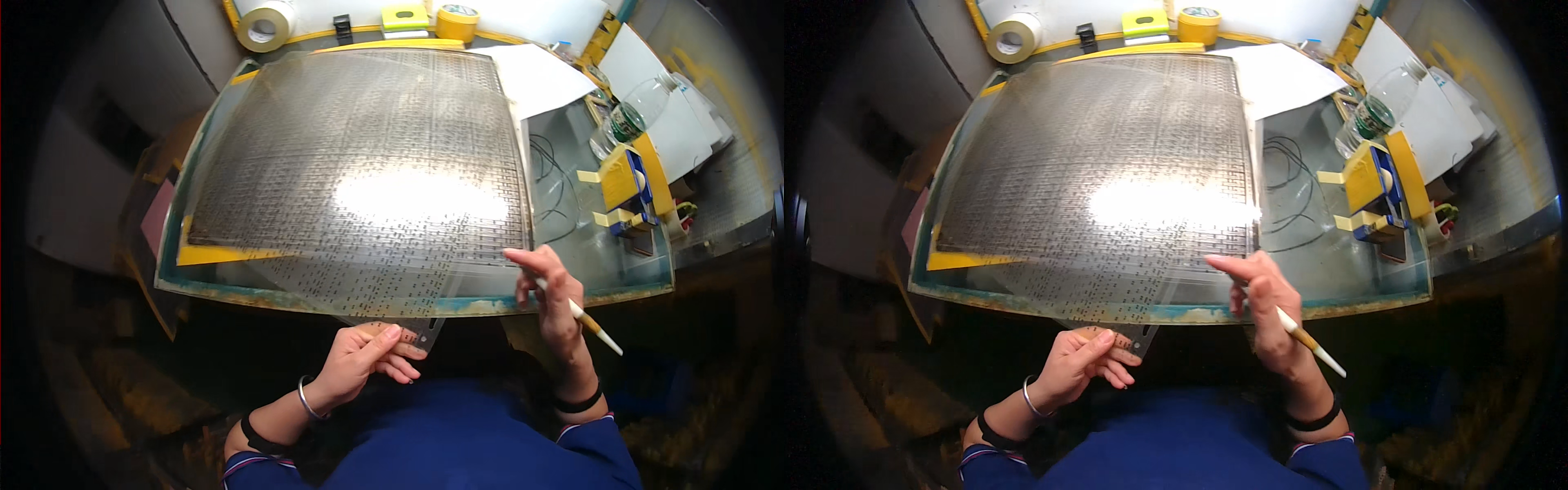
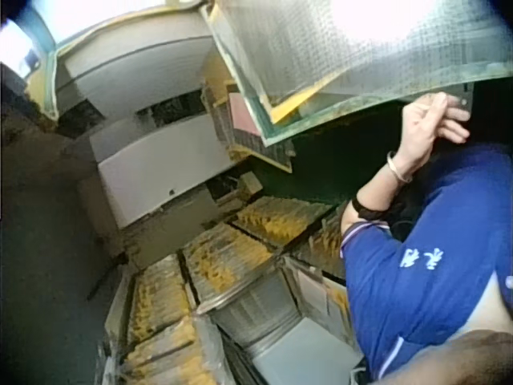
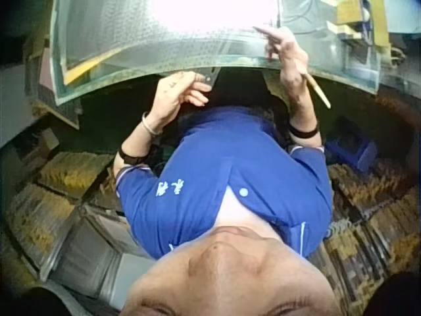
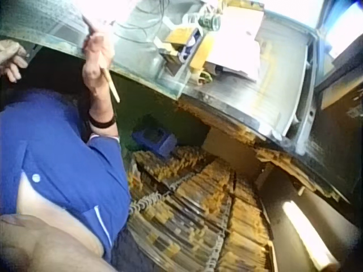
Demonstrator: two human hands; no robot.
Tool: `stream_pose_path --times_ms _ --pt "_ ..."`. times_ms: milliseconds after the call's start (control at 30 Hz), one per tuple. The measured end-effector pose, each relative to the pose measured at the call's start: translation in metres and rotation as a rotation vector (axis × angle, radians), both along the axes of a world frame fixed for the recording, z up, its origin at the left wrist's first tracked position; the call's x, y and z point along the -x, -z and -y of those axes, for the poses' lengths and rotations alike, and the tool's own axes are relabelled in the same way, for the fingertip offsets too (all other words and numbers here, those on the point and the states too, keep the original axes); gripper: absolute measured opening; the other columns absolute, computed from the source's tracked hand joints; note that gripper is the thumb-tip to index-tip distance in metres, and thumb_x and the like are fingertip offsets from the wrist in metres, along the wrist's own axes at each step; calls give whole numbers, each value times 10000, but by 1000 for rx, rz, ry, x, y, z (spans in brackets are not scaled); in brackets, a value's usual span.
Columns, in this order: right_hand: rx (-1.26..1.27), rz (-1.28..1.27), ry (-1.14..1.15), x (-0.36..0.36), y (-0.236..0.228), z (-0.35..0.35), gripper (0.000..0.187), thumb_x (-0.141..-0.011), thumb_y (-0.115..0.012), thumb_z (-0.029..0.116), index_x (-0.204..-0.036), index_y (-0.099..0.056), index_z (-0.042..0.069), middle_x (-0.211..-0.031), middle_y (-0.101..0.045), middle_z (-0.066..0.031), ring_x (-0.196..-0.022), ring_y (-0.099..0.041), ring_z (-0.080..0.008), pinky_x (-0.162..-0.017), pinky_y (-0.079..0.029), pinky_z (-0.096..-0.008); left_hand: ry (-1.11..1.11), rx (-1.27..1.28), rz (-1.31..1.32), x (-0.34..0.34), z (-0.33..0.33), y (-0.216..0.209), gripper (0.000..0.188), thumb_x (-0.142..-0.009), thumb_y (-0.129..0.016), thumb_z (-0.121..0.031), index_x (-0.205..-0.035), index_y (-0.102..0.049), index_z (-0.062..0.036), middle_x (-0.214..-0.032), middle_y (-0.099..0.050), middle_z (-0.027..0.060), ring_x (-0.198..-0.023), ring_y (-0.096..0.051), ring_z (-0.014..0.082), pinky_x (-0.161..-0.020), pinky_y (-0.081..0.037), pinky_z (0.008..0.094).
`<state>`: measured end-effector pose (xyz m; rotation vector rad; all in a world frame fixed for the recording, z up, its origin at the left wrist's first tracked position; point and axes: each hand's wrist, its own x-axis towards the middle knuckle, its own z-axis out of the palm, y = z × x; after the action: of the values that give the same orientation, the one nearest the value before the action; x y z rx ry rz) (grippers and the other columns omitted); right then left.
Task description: Inspecting a patterned transparent plastic sheet and using a pen to mark or verify specific points.
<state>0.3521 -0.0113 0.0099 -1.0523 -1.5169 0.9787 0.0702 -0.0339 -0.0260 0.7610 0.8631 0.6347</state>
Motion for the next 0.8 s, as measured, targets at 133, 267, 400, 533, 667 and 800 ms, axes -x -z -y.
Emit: stream_pose_path --times_ms 133,267,400,533,667,800 --pt "287 -110 -78 11 -12 -3 291 -1003 -516 183 -1136 -656 -35 -827 -581 -45 -715 -546 -86 -649 -451 -222 207 41 -46 0 2 -2 524 -1044 -435 -352 -1134 -592 140 -1032 -689 254 -786 -723 260 -672 -603 300" --pt "400 -88 -115 26 -3 -10 177 -886 -679 68 -1030 -690 -34 -808 -671 -52 -728 -610 -74 -646 -490 -225 239 -280 -248 8 4 -34 210 -963 -605 -116 -967 -715 63 -884 -732 130 -684 -706 162 -597 -565 239" --pt "238 96 -105 35 0 -22 125 -834 -733 67 -933 -727 -10 -796 -700 -74 -709 -641 -92 -627 -500 -234 -67 -1331 -612 22 -23 -44 140 -791 -739 -59 -913 -721 6 -889 -720 150 -756 -707 260 -668 -561 326" --pt "207 128 -86 36 0 -23 117 -823 -738 68 -913 -729 -6 -773 -702 -84 -685 -655 -107 -611 -503 -239 53 -1566 -1134 28 -43 -34 433 -801 -737 -278 -1160 -674 -44 -1308 -593 181 -1232 -551 363 -1052 -405 482" --pt "218 157 -73 25 1 -20 107 -817 -733 61 -898 -726 -9 -748 -700 -87 -666 -656 -102 -595 -502 -239 83 -1539 -1203 14 -32 -23 484 -859 -669 -387 -1235 -658 -82 -1372 -549 187 -1269 -523 365 -1067 -392 486" --pt "129 182 -85 20 4 -19 80 -808 -733 61 -846 -711 -6 -703 -688 -75 -624 -644 -91 -566 -495 -234 2 -1565 -1254 -2 -25 -18 464 -853 -674 -382 -1212 -672 -88 -1337 -580 175 -1225 -562 345 -1022 -438 462"
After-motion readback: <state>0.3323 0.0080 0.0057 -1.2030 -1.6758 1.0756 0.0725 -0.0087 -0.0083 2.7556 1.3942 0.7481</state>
